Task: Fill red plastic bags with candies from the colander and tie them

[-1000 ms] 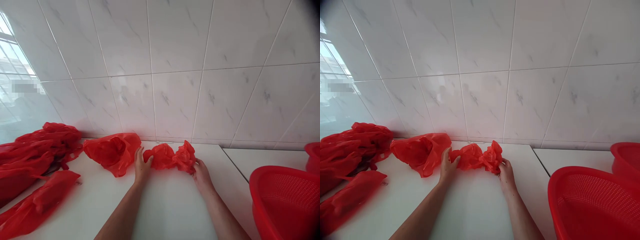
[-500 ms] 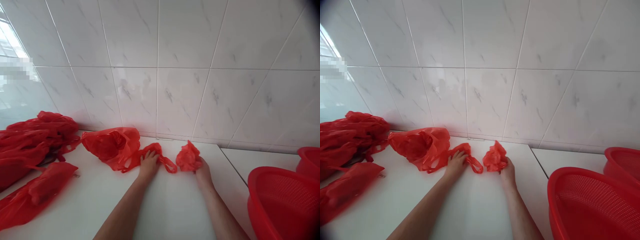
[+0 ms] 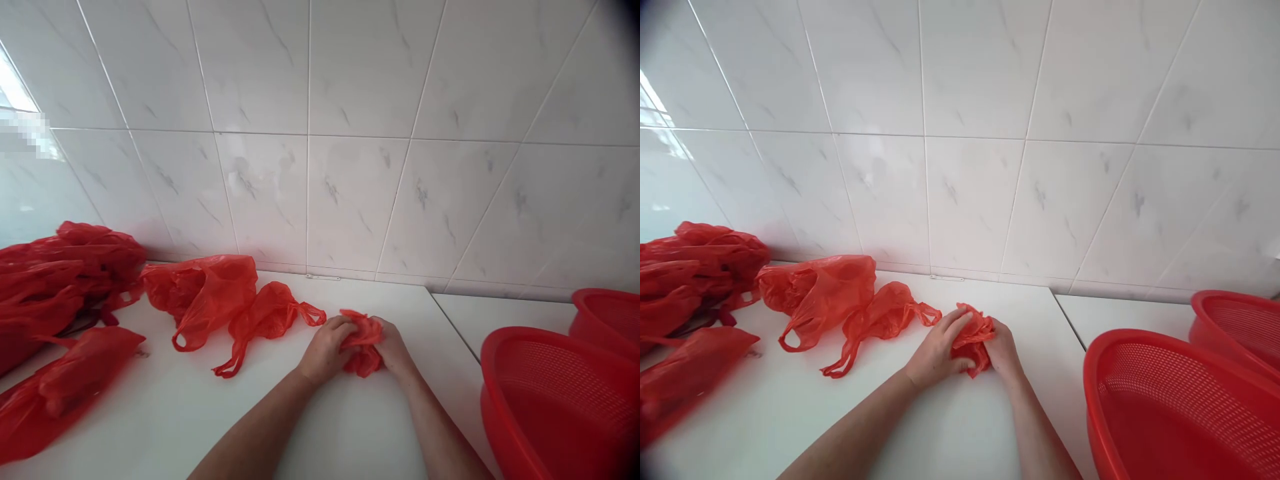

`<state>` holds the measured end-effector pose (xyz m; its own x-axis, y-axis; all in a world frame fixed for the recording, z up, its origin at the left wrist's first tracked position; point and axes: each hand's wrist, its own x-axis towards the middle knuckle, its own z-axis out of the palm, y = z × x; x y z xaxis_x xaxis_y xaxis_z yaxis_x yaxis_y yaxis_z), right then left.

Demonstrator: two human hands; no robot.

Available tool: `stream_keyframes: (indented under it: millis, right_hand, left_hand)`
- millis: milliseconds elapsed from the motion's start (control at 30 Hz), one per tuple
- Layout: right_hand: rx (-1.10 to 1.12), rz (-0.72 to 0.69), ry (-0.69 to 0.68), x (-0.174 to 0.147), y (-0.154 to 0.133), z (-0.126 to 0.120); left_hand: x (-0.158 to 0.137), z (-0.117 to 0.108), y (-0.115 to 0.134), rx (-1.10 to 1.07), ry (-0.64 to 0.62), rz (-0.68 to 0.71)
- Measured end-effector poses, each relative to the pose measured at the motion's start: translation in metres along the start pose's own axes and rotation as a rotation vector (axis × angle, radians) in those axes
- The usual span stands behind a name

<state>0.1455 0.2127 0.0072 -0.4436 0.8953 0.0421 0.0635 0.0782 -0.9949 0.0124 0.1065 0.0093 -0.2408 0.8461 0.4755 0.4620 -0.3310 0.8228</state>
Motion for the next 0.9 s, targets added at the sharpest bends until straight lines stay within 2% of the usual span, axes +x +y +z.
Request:
stream_keyframes:
  millis: [67,133,300,433,500,533,600,667,733,767,900]
  right_hand:
    - [-0.012,0.002,-0.01,0.002,0.0,-0.008]
    - [-0.012,0.015,0.064,0.006,0.001,-0.021]
    - [-0.067,0.065,0.434,0.014,0.007,-0.05]
    - [-0.184,-0.038,0.628,0.004,-0.007,-0.038]
    - [-0.262,-0.216,0.601,-0.009,-0.021,-0.02]
    - [-0.307,-0.323,0.537,-0.017,-0.027,-0.01]
    - [-0.396,-0.512,0.326,-0.032,-0.037,0.01]
    - [-0.46,-0.606,0.1,-0.043,-0.039,0.027]
    - [-0.498,-0.624,-0.024,-0.045,-0.034,0.037]
    - [-0.504,-0.604,-0.03,-0.043,-0.03,0.038]
    - [-0.467,-0.428,0.134,-0.024,-0.012,0.019]
  left_hand:
    - [0.002,0.003,-0.006,-0.255,0.111,-0.188]
    - [0.005,-0.003,-0.015,-0.373,0.243,-0.29]
    - [0.01,-0.029,-0.031,-0.528,0.514,-0.376]
    - [0.009,-0.031,-0.027,-0.59,0.553,-0.402]
    - [0.008,-0.027,-0.023,-0.609,0.537,-0.406]
    - [0.008,-0.025,-0.022,-0.617,0.525,-0.407]
    - [0.008,-0.022,-0.02,-0.63,0.495,-0.403]
    - [0.006,-0.019,-0.018,-0.64,0.465,-0.395]
    - [0.004,-0.018,-0.016,-0.65,0.438,-0.389]
    - [0.003,-0.018,-0.014,-0.655,0.423,-0.388]
    - [0.001,-0.023,-0.01,-0.675,0.394,-0.389]
